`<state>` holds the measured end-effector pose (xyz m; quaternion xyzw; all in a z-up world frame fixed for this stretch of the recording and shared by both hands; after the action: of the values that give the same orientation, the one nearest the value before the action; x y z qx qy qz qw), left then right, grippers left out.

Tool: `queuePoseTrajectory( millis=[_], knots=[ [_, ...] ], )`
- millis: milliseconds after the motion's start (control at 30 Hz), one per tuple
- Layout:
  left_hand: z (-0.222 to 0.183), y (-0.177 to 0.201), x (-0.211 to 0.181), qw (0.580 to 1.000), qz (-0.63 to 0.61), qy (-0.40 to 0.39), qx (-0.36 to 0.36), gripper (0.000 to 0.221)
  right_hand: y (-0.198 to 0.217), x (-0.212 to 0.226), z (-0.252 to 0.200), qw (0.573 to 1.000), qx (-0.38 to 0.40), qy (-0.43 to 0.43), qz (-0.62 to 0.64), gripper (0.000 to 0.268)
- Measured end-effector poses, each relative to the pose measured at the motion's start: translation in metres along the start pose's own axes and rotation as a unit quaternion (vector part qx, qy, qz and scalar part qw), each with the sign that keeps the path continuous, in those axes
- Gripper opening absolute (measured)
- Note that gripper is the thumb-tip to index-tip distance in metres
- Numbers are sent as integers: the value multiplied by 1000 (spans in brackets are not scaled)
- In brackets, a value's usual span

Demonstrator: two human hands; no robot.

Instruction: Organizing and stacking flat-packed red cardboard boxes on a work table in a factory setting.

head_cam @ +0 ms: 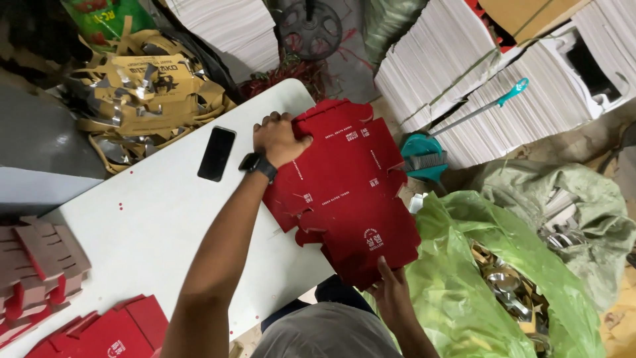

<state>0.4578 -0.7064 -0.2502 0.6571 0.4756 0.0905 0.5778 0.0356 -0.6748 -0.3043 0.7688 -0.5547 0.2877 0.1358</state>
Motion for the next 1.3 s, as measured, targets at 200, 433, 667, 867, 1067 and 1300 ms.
queuePoseTrajectory(
  millis=[200,433,667,867,1067,1300],
  knots=[
    [-91,4,29,989,-126,49,-52,86,55,0,27,988,-129,39,-69,54],
    [-185,-38,82,918,-327,224,28,103,83,37,35,986,-30,43,-159,46],
    [-200,4,63,903,-424,55,-48,49,72,100,-21,950,-34,231,-209,50],
    [-180,88,35,803,-553,-161,-151,53,58,151,-53,823,-120,450,-325,27],
    [-98,23,72,728,-639,-247,-21,46,18,162,-56,796,28,588,-137,77],
    [-100,33,45,694,-668,-268,0,78,2,171,-81,655,-69,709,-252,85]
  ],
)
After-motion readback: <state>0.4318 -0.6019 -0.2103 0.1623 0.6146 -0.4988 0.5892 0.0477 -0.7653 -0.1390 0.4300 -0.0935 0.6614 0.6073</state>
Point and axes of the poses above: each hand's wrist, its own z-axis towards the middle knuckle, its own y-axis out of the back of the hand, x = y × z, the point moved 10 cm from there along z, towards the middle knuckle, and after that the axes turned 14 degrees about -z, right-handed, at the moved point
